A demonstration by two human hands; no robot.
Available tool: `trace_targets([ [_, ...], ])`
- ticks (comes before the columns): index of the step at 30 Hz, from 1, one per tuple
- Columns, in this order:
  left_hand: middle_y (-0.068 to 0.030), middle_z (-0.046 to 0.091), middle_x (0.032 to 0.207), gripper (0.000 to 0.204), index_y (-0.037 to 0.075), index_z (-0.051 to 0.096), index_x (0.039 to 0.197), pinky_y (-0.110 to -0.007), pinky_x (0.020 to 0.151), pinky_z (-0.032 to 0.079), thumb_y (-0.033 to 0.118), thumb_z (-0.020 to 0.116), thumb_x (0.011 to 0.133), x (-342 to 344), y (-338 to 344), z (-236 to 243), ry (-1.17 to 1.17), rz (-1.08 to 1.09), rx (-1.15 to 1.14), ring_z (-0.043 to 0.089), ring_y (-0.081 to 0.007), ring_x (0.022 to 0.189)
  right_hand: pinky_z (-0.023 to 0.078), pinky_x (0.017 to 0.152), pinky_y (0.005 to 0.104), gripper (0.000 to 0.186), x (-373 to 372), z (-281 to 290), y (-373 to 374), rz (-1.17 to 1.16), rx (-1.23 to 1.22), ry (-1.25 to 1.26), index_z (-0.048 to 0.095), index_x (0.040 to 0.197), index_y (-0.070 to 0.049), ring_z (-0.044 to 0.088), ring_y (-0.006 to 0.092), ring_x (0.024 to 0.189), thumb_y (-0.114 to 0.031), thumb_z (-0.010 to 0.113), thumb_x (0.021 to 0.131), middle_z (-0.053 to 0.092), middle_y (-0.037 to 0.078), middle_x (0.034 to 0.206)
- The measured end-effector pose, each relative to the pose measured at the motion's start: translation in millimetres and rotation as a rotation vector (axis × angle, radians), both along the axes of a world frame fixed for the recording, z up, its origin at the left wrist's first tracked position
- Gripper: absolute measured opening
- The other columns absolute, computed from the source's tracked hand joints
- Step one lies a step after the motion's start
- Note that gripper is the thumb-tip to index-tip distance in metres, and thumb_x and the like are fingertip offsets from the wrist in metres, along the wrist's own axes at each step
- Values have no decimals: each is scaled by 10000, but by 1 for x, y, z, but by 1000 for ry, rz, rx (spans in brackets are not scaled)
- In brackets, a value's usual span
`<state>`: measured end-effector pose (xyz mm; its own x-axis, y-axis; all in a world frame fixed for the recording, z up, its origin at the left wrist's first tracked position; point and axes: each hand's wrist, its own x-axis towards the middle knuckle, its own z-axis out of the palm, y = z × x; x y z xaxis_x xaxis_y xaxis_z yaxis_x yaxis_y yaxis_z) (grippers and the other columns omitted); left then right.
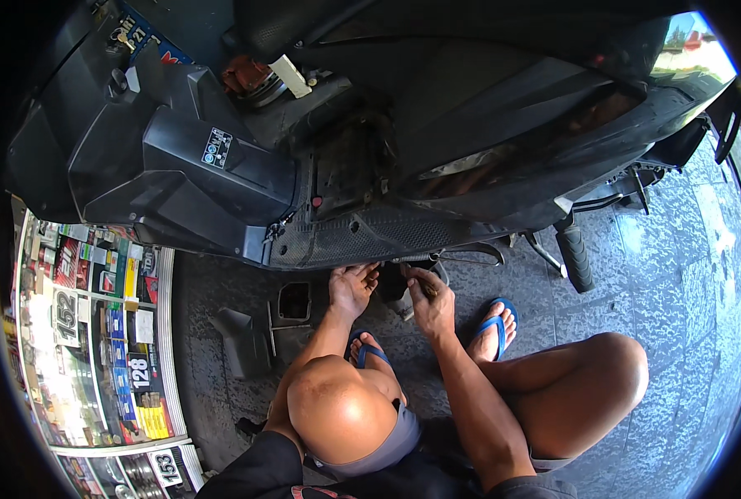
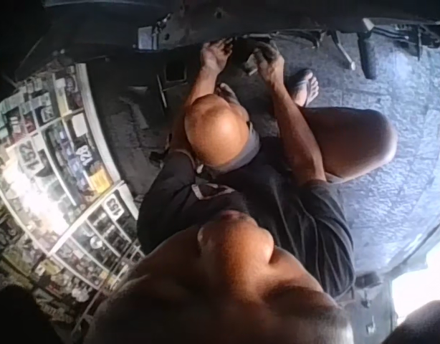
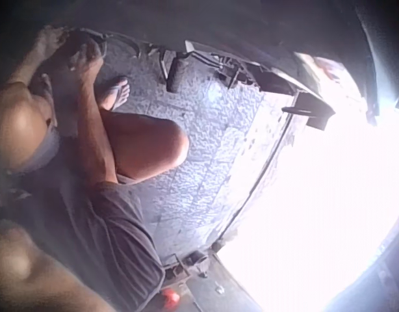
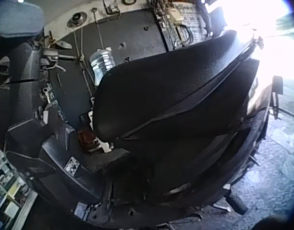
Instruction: The person removes a component from the engine area of a motorcycle by hand, places it in a small tray, and then uses a T-handle wrench to loosen bolts inside the engine compartment.
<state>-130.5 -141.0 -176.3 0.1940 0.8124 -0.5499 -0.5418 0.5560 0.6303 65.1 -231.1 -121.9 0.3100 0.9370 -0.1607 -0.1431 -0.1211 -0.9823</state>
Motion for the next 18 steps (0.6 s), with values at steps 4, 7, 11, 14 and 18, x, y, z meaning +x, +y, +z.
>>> trace_targets([
  [4, -166, 574, 1327, 549, -9, 618, 1179, -431, 1072, 381, 445, 395, 965, 4, -1, 3, -164, 68, -37, 543, -298, 1197, 498, 850, 277, 216, 6, 3, -2, -5, 1, -19, 677, 1101, 26, 659, 162, 918, -89, 609, 931, 722, 113, 996],
  [7, -175, 536, 1370, 556, -13, 600, 1212, -451, 1139, 317, 437, 372, 978, 8, 0, -1, -148, 87, -50, 477, -320, 1287, 493, 835, 279, 225, 10, -8, -1, -43, -10, -11, 674, 1102, 30, 643, 153, 888, -109, 611, 937, 714, 103, 961],
  [11, -175, 524, 1386, 550, -15, 575, 1241, -453, 1145, 312, 428, 367, 990, 10, 5, -12, -175, 114, -24, 462, -326, 1302, 460, 634, 246, 274, 18, -19, 1, -61, -29, -24, 670, 1137, 22, 564, 94, 703, -179, 595, 967, 641, 13, 823],
  [14, -167, 526, 1376, 517, -6, 557, 1256, -459, 1148, 309, 404, 375, 1000, 6, 5, -19, -173, 187, -12, 465, -323, 1293, 509, 799, 301, 300, 12, -26, 9, 0, -158, -135, 665, 1143, 36, 660, 170, 871, -189, 597, 956, 718, 141, 948],
  [18, -149, 530, 1358, 469, 9, 548, 1256, -465, 1150, 307, 372, 385, 1008, 6, 2, -22, -146, 282, 53, 467, -319, 1282, 535, 839, 425, 300, -1, -37, 32, 172, -126, -588, 682, 1131, -50, 686, 374, 951, -252, 602, 923, 709, 202, 1017],
])
